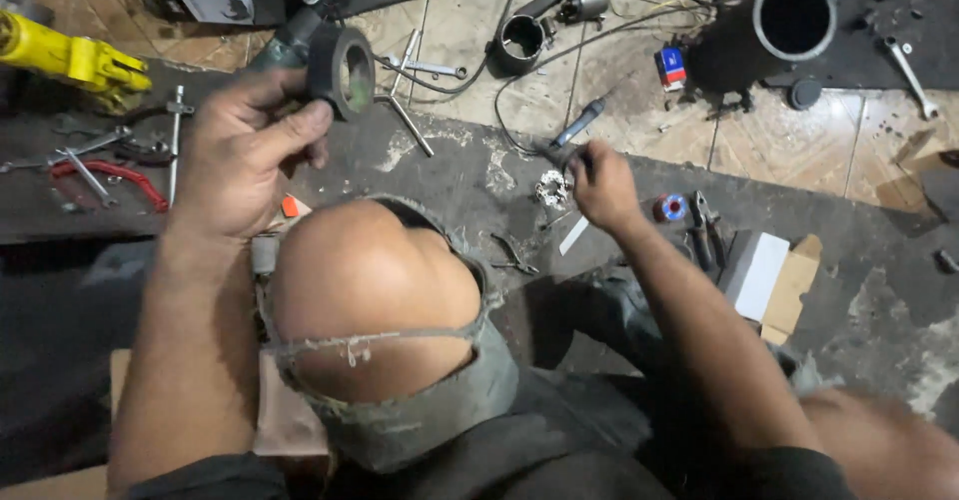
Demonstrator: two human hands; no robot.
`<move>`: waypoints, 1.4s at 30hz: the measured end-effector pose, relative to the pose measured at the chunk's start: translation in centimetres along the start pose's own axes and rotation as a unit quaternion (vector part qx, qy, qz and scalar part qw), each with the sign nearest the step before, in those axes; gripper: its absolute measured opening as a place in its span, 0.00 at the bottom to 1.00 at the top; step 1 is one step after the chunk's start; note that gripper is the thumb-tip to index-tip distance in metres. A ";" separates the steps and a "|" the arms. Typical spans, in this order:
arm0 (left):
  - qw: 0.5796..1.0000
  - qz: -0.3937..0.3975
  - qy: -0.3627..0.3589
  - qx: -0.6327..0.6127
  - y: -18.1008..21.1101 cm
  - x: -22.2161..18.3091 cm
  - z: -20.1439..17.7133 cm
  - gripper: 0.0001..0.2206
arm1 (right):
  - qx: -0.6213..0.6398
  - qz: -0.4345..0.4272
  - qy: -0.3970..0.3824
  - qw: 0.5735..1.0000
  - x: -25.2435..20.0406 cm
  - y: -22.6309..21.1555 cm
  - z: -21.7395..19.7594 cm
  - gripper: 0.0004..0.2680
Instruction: Assembling small internal parts of a mechanical component while sitting on the floor of a workshop.
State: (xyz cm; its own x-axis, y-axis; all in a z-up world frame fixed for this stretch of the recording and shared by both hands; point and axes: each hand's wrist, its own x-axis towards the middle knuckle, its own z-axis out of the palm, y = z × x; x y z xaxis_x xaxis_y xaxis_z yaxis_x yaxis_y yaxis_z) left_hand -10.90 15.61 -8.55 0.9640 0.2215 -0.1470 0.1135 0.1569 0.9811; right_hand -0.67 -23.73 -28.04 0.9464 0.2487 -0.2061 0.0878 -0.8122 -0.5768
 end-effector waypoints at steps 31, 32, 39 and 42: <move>0.858 0.273 -0.330 0.285 2.2 -15.6 16.5 0.13 | 0.151 -0.011 0.334 0.930 -29.4 -18.8 -13.3 0.14; 0.845 0.288 -0.330 0.307 2.0 -15.3 17.0 0.12 | 0.104 -0.023 0.324 0.940 -28.9 -18.5 -13.9 0.13; 0.800 0.311 -0.304 0.414 0.1 -15.0 19.8 0.18 | 0.051 -0.095 0.223 0.969 -27.1 -13.6 -15.5 0.12; 0.776 0.325 -0.296 0.453 -1.0 -14.8 20.7 0.19 | 0.005 -0.146 0.189 0.971 -25.5 -12.3 -16.4 0.11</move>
State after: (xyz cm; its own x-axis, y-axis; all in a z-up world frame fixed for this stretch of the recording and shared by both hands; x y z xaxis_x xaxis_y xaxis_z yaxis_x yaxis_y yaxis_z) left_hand -20.26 -7.73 -4.72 0.7993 -0.5527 0.2360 -0.5789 -0.6028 0.5491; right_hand -20.75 -28.78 -2.71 0.9285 0.2543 0.2707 0.3679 -0.7301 -0.5759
